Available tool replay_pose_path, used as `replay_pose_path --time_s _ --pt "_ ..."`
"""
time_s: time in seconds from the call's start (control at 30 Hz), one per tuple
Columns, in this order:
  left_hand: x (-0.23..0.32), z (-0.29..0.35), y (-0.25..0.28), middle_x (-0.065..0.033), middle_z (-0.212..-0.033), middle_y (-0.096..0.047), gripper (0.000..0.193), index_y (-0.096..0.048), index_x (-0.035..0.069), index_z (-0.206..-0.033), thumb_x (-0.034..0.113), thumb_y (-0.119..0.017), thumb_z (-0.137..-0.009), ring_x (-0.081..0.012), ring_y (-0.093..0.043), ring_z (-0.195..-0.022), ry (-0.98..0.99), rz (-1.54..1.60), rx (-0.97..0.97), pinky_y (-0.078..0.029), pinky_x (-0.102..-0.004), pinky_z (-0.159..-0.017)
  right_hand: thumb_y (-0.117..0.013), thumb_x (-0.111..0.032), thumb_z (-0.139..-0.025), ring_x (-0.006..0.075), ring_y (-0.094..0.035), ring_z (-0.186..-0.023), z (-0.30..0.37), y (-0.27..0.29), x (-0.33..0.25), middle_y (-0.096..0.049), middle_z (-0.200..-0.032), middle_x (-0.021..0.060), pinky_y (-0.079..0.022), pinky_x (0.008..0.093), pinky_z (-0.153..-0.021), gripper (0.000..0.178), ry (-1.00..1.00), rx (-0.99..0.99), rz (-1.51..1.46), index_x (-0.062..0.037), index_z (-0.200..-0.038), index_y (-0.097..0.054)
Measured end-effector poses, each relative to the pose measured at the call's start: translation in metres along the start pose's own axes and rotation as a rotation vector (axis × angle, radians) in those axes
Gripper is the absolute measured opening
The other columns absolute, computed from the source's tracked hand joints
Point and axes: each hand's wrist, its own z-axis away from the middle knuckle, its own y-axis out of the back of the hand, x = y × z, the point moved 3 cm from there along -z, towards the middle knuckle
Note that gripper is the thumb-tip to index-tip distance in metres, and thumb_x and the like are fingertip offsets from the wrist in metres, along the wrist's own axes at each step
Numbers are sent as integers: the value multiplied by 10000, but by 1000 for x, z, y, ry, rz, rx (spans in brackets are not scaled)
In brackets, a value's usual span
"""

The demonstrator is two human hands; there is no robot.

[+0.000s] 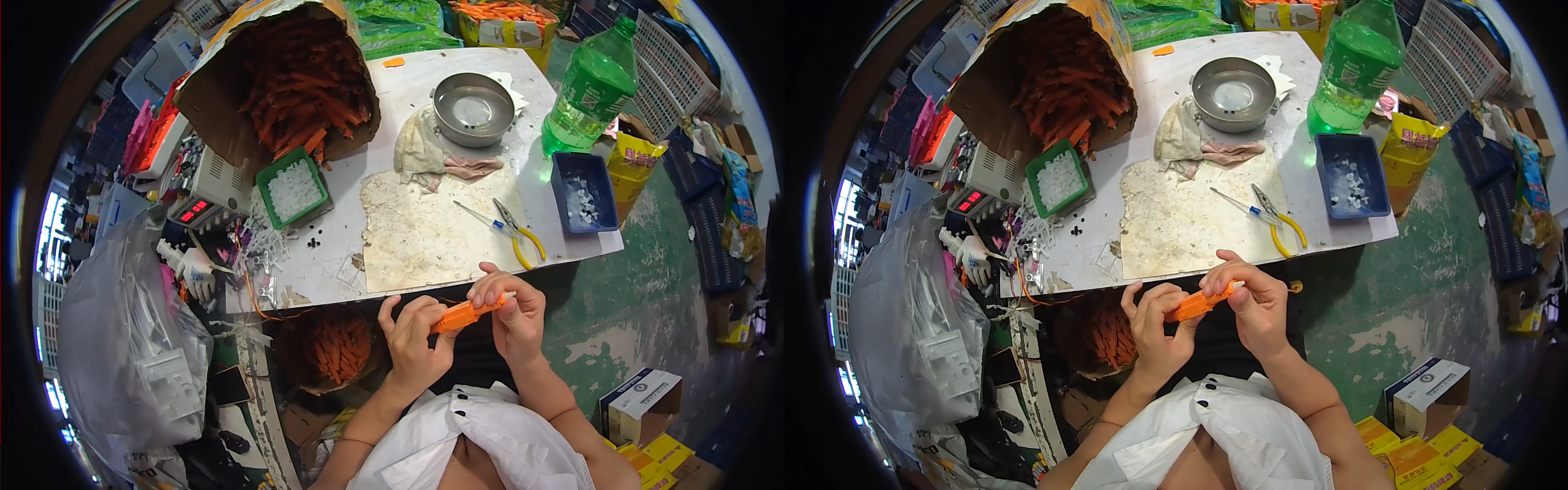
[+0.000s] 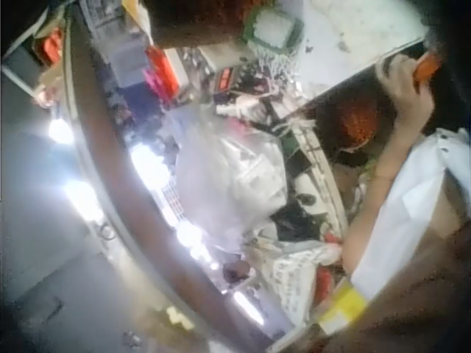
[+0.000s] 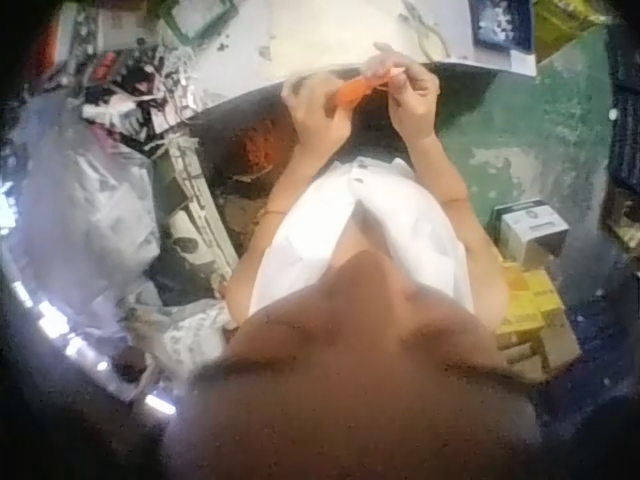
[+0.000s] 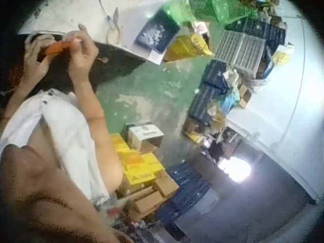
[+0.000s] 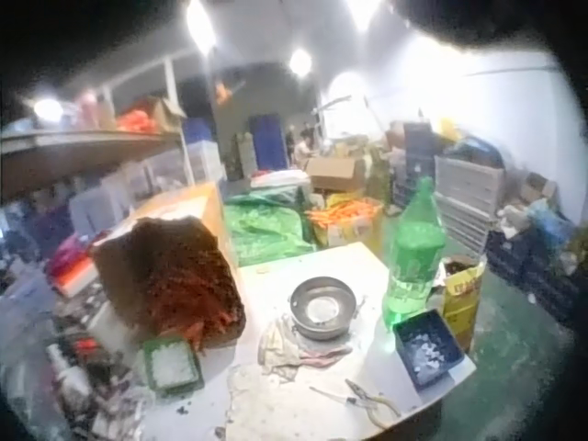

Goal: The person assembles small electronic components at a cluttered workbench. They insert white plastic pieces into orange plastic housings, use a screwdriver to tighten screws, and use pliers to adjust wires. The person repeatedly picks up components from a green tray and a cardboard box, assembles them, and places the finished units on the table.

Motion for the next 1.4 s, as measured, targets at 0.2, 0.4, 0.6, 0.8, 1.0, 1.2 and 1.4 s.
replay_pose_path --time_s 0.2,0.4,0.6,0.8,1.0,1.2,1.4 --pt "-18 4 -17 -90 -965 -685 388 -590 19 -1071 219 -772 -793 -194 -634 -920 245 291 -293 -350 -396 -989 -580 -307 -944 184 -601 -830 -20 18 8 -639 -840 75 -305 381 -1061 309 -308 39 0 -2 -907 -616" --pt "-33 8 -33 -103 -970 -666 480 -607 -34 -1141 366 -672 -884 -185 -620 -947 724 1322 -759 -445 -319 -902 -579 -295 -956 118 -598 -904 -44 11 10 -646 -915 44 -465 266 -818 318 -442 -161 182 4 -1047 -637" --pt "-46 20 -45 -101 -996 -634 531 -586 -17 -1159 415 -675 -864 -227 -550 -1059 775 1671 -681 -408 -347 -963 -553 -209 -974 133 -590 -952 -18 31 9 -630 -1009 70 -445 270 -887 304 -119 14 498 13 -1179 -585" --pt "-55 22 -55 -86 -964 -601 540 -472 21 -1280 384 -620 -909 -215 -532 -1014 763 1826 -557 -413 -358 -952 -574 -217 -960 132 -594 -901 72 126 32 -648 -969 87 -467 273 -817 258 -212 455 904 0 -1094 -617" --pt "-64 15 -59 -96 -1001 -601 503 -468 18 -1281 360 -592 -933 -204 -538 -1035 803 1806 -482 -413 -346 -958 -516 -329 -993 104 -549 -795 114 196 88 -593 -912 32 -444 241 -711 359 -596 473 940 -25 -1176 -570" --pt "-74 -1 -21 -142 -1095 -634 372 -528 -17 -1206 218 -619 -933 -212 -579 -1077 694 1264 -231 -434 -338 -951 -451 -445 -996 48 -414 -626 96 201 119 -492 -732 -46 -338 211 -566 436 -773 583 532 -51 -1130 -581" --pt "-69 -23 19 -148 -1093 -653 305 -534 -33 -1170 160 -585 -940 -261 -565 -1126 249 603 161 -377 -429 -1031 -568 -306 -954 75 -495 -702 95 218 142 -568 -859 0 -397 212 -621 446 -749 647 391 -26 -1295 -502"
